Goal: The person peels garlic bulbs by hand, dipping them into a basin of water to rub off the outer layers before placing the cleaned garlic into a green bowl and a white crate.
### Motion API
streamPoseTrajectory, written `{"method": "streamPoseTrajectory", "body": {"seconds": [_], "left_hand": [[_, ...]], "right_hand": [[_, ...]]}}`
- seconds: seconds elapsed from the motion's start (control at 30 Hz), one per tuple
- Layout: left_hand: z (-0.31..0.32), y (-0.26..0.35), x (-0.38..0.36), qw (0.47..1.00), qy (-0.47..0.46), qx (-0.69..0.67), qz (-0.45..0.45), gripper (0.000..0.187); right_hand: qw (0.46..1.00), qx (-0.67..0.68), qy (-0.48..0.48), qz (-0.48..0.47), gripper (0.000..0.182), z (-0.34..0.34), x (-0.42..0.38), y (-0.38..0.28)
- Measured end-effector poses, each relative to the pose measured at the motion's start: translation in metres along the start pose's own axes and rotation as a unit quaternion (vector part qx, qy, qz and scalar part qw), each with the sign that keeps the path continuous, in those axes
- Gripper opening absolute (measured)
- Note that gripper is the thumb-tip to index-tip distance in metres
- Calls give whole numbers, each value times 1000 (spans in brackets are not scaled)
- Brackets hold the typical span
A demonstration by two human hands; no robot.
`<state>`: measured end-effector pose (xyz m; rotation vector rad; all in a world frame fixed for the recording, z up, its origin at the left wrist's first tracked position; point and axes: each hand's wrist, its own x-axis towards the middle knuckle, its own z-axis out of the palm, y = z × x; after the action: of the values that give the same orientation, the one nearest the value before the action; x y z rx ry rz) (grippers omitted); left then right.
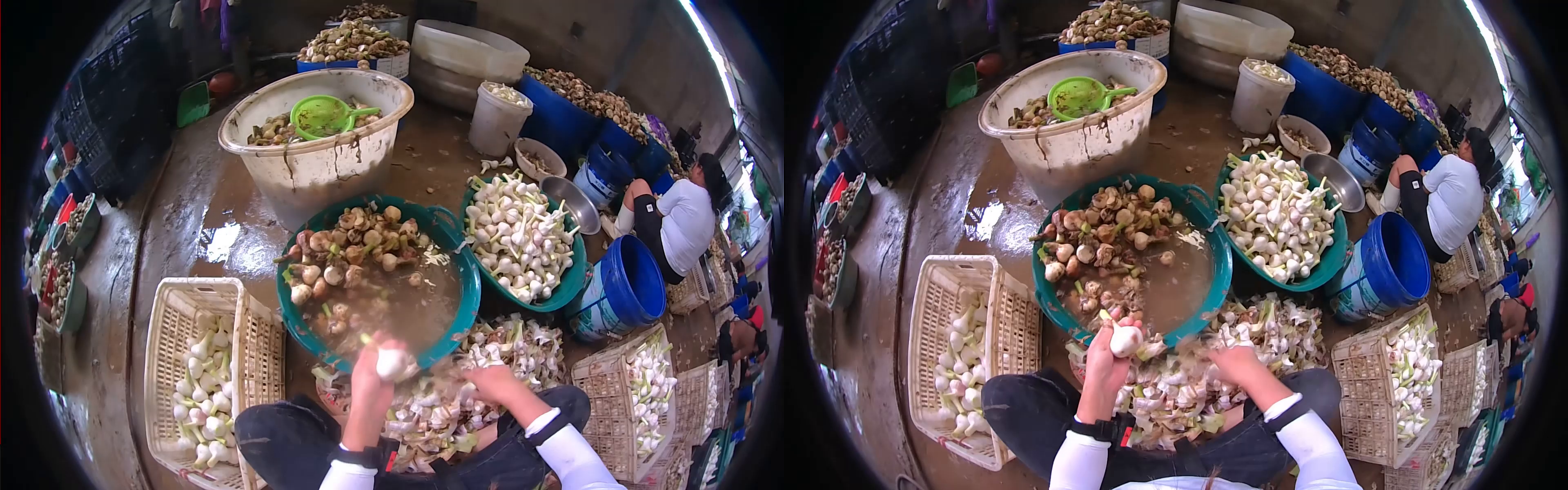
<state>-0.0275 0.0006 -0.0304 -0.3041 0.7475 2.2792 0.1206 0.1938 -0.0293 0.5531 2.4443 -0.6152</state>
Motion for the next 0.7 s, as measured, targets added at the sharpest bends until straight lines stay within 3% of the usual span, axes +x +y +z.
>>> {"method": "streamPoseTrajectory", "body": {"seconds": [0.03, 0.1, 0.13, 0.17, 0.23, 0.3, 0.33, 0.4, 0.53, 0.63, 0.7], "left_hand": [[2, 6, -3, 998, -33, -60, 2, 41], [29, 43, -30, 978, -67, -199, -4, 43], [35, 65, -40, 950, -150, -273, 33, 48], [33, 79, -48, 917, -206, -320, 120, 47], [45, 103, -46, 898, -193, -370, 137, 48], [27, 73, -18, 948, -67, -303, 70, 47], [33, 59, -13, 990, 6, -130, 46, 41], [27, 37, -4, 999, 28, -17, -4, 35], [18, 35, 12, 1000, 14, 17, 22, 29], [11, 32, 18, 990, 38, 130, 42, 29], [6, 26, 20, 939, -13, 326, 108, 35]], "right_hand": [[965, -260, -10, -31, 25, 24, 15, 22], [988, -28, 131, -82, 22, -5, 17, -6], [971, 93, 196, -104, 21, -20, 23, -21], [966, 78, 212, -125, 20, -27, 41, -26], [952, 48, 247, -173, 20, -32, 94, -31], [955, 66, 256, -137, 19, -22, 164, -34], [964, 74, 242, -78, 21, -17, 194, -42], [974, 89, 204, 37, 26, -1, 248, -58], [938, 307, 98, 124, 39, 105, 339, -50], [989, 91, 8, 116, 42, 111, 324, -13], [998, -4, 22, 64, 29, 37, 260, -34]]}}
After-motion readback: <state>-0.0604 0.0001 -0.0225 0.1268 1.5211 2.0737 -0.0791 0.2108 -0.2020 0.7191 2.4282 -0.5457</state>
